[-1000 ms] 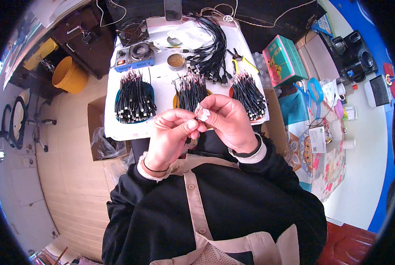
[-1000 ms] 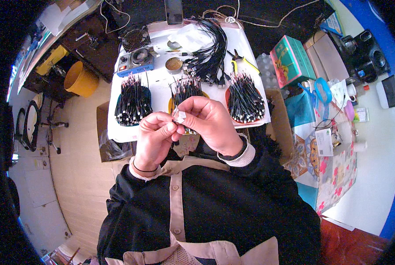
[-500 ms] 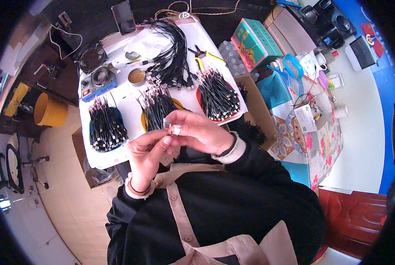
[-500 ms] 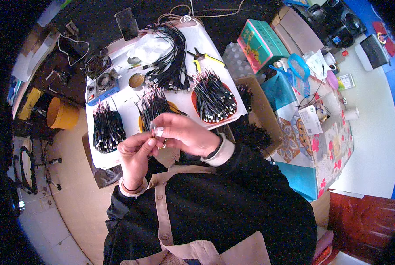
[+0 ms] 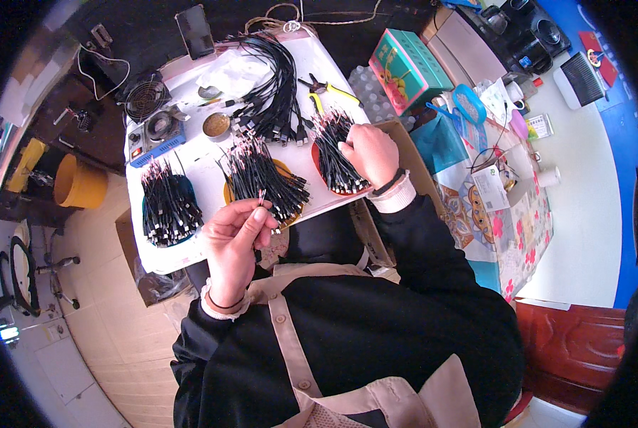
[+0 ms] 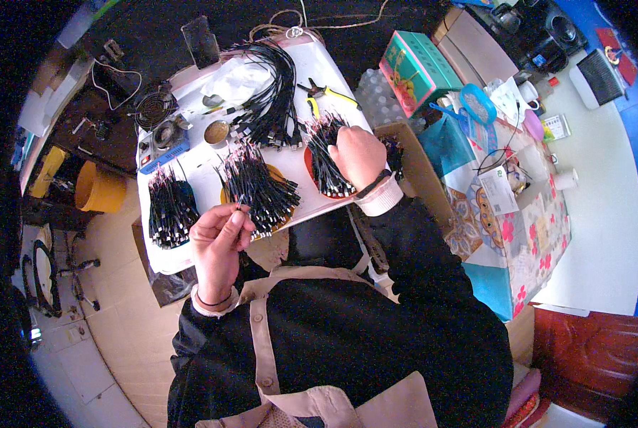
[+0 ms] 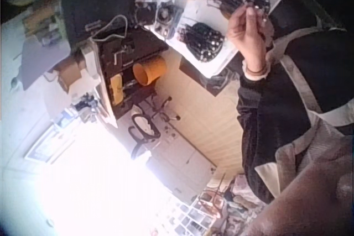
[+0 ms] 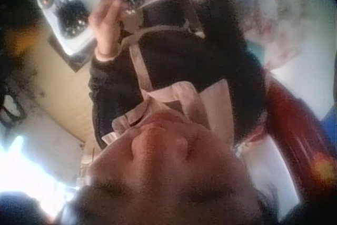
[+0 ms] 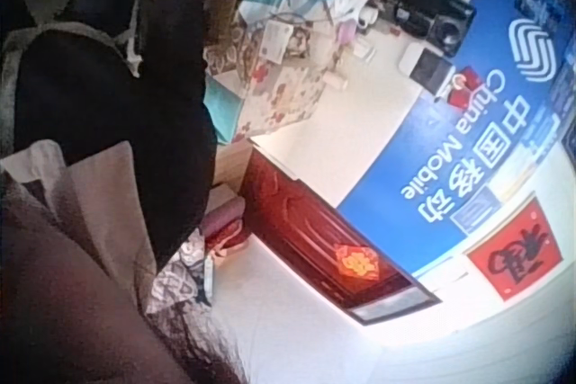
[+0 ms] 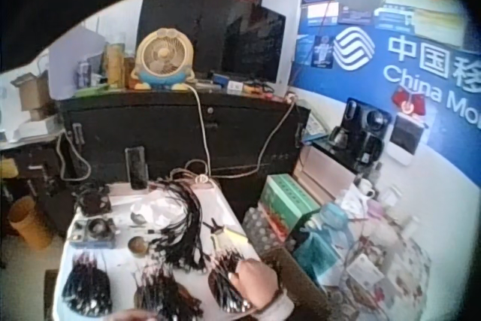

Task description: The person sits at a workbench and repeatedly picks up black wires and small white connectors, then joins them by hand. The person places the finished units into a blue tray on the table. The person occasionally reaches for a small container on the table.

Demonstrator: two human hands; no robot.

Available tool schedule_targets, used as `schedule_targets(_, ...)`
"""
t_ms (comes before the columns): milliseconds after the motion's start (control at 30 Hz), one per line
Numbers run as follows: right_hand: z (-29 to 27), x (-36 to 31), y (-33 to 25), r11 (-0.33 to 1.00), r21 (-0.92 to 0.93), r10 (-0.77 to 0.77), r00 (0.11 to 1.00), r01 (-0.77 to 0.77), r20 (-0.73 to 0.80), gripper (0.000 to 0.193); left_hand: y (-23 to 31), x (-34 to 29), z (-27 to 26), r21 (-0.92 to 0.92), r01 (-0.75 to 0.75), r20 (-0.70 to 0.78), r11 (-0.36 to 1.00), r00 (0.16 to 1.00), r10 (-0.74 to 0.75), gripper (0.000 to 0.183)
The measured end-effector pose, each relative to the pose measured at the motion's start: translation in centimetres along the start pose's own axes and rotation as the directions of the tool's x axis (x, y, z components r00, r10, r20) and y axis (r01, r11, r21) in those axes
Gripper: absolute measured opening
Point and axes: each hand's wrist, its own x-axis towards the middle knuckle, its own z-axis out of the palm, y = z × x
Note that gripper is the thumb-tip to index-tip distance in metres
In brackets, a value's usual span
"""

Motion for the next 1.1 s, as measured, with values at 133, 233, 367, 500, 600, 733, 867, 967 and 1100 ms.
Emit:
schedule_targets(133, -0.2, 0.5, -0.3, 0.989, -0.064, 0.134, 0.990, -0.130, 0.052, 0.023, 0.3, -0.5, -0.1, 0.015, 0.007, -0.004, 1.000, 1.000, -0.007, 0.014)
schedule_targets(233, -1.6, 0.6, 0.3, 0.989, -0.055, 0.139, 0.990, -0.137, 0.036, 0.023, 0.1, -0.7, -0.2, -0.033, 0.013, -0.011, 0.999, 1.000, -0.013, 0.014)
schedule_targets(367, -4.7, -0.3, 0.3, 0.954, 0.265, 0.146, 0.989, -0.141, -0.002, 0.019, 0.0, -0.3, 0.0, -0.157, 0.028, 0.013, 0.987, 1.000, -0.026, 0.012)
schedule_targets(500, -6.9, -3.2, -4.0, 0.876, 0.479, 0.127, 0.984, -0.054, -0.122, 0.015, 0.3, 0.5, 1.4, -0.300, 0.102, 0.000, 0.949, 0.994, -0.106, 0.012)
schedule_targets(600, -6.8, -6.0, -8.9, 0.760, 0.648, 0.049, 0.989, 0.052, -0.138, 0.012, 0.3, 1.0, 2.8, -0.371, 0.059, 0.014, 0.927, 0.998, -0.058, 0.013)
schedule_targets(733, -6.4, -7.4, -12.3, 0.759, 0.624, -0.073, 0.977, 0.184, -0.199, 0.017, 0.5, 0.6, 3.4, -0.393, -0.014, 0.005, 0.919, 1.000, 0.017, 0.013)
schedule_targets(867, -6.0, -7.5, -13.3, 0.790, 0.515, -0.189, 0.932, 0.332, -0.311, 0.019, 0.8, 0.2, 3.0, -0.356, -0.084, -0.043, 0.931, 0.996, 0.074, 0.014)
schedule_targets(967, -5.7, -7.6, -13.6, 0.808, 0.462, -0.227, 0.917, 0.365, -0.327, 0.023, 0.8, -0.1, 3.0, -0.376, -0.124, -0.118, 0.918, 0.989, 0.085, 0.015)
schedule_targets(1100, -5.7, -7.6, -13.8, 0.805, 0.455, -0.235, 0.909, 0.381, -0.344, 0.024, 0.8, 0.0, 2.9, -0.361, -0.164, -0.139, 0.918, 0.983, 0.121, 0.016)
